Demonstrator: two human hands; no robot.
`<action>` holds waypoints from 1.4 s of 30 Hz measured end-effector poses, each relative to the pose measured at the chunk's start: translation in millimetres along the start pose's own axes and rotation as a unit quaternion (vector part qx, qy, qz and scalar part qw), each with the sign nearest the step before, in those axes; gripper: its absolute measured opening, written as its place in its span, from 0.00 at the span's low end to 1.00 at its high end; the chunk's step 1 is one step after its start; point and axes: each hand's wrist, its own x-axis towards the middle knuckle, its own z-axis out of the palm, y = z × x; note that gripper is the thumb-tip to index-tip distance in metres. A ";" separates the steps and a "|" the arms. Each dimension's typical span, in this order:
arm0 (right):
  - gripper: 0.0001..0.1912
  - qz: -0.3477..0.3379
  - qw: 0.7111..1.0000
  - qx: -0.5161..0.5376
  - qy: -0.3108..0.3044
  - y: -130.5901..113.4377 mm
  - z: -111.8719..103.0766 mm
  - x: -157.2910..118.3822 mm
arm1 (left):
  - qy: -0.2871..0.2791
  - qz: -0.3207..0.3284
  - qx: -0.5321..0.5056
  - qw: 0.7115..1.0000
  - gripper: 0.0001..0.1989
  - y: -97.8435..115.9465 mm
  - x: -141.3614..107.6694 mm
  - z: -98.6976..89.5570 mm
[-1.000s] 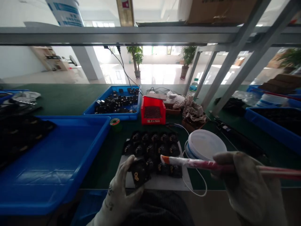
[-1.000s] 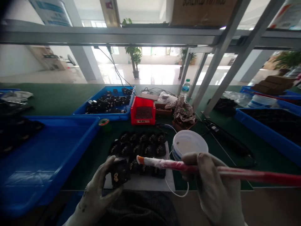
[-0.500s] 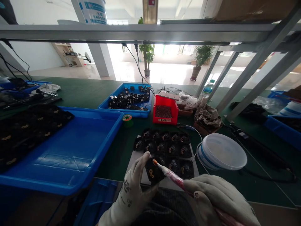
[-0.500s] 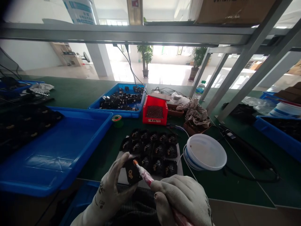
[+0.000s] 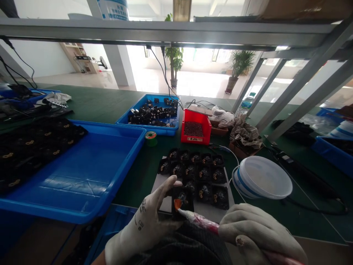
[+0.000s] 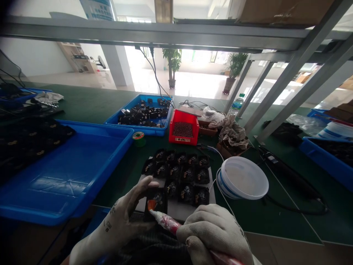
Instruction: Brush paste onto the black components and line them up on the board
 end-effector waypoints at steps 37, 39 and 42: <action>0.32 0.316 0.938 0.085 0.117 -6.1 21.0 24.3 | -0.058 -0.091 0.013 0.994 0.51 -16.8 -15.2 -7.2; 0.31 0.267 0.957 0.071 0.092 -4.8 14.8 26.9 | -0.059 -0.091 0.013 0.994 0.50 -17.4 -14.6 -7.7; 0.28 0.250 0.956 0.075 0.135 -2.3 13.4 28.5 | -0.052 -0.103 0.003 0.993 0.50 -13.3 -11.5 -9.5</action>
